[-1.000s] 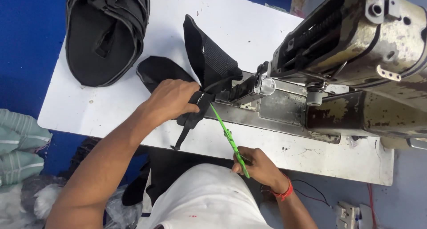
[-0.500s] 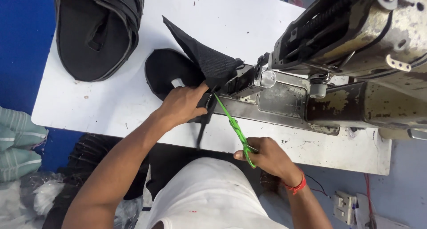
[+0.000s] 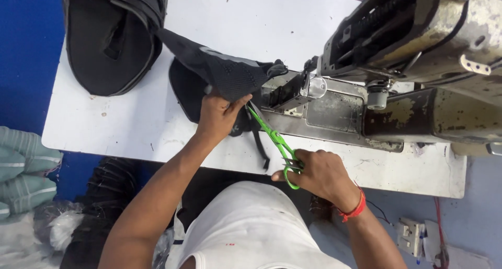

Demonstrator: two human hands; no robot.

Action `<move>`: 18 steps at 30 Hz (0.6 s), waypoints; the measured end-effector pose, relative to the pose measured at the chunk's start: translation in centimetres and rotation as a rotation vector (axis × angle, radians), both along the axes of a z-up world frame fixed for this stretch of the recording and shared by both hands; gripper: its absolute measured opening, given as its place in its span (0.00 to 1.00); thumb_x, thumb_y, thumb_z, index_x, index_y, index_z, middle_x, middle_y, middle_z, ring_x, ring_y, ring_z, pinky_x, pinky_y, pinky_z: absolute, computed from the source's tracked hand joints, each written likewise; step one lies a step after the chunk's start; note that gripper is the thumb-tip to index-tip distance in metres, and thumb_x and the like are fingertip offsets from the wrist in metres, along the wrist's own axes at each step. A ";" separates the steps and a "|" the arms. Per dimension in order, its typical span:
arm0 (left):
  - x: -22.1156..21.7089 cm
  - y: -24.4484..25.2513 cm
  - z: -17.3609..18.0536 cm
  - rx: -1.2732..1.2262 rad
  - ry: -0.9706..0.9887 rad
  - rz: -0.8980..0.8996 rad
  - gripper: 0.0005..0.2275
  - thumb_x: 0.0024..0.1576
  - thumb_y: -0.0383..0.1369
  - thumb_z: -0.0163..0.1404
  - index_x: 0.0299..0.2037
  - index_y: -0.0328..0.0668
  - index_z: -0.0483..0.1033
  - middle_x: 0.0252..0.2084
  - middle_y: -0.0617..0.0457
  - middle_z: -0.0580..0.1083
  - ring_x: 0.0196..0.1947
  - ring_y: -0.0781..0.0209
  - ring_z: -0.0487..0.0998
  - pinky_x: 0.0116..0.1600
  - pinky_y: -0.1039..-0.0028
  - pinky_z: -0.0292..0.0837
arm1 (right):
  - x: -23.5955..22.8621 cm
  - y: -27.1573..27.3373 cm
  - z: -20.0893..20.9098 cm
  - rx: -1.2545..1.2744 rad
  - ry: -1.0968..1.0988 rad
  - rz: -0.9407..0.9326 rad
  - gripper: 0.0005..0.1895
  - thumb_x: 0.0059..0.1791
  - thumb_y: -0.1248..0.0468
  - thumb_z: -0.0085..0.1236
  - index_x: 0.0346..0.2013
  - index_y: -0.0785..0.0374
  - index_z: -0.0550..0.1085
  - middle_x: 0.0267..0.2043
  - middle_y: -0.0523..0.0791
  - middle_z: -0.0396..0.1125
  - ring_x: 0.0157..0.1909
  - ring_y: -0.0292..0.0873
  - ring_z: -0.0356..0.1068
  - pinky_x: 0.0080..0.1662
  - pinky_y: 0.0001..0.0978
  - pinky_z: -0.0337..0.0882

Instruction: The person operates a sewing machine to stitch straps onto black sandals. They guide the footwear under the needle, sew along the edges, and use green scissors to cut the thread after each section. The person repeats this process for multiple sandals, handling them one at a time.

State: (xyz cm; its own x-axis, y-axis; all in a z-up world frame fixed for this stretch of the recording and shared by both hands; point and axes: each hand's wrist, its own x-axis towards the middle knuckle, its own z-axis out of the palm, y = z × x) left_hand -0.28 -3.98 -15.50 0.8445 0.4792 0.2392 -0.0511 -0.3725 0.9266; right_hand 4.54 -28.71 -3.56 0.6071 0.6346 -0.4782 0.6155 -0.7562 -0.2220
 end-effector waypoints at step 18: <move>-0.3 -1.7 -1.1 -0.232 -0.064 0.069 0.08 0.62 0.32 0.60 0.39 0.34 0.83 0.23 0.60 0.72 0.24 0.75 0.63 0.28 0.78 0.58 | -2.0 0.9 -1.4 0.243 -0.162 -0.016 0.35 0.41 0.33 0.62 0.21 0.65 0.72 0.06 0.43 0.58 0.10 0.45 0.60 0.19 0.40 0.61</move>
State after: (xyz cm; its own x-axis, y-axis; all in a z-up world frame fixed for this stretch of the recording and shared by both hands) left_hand -0.59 -5.73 -16.65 0.7944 0.5838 0.1679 -0.0943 -0.1545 0.9835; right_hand 2.56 -27.80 -4.93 0.6739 0.7086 -0.2092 0.6461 -0.7026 -0.2982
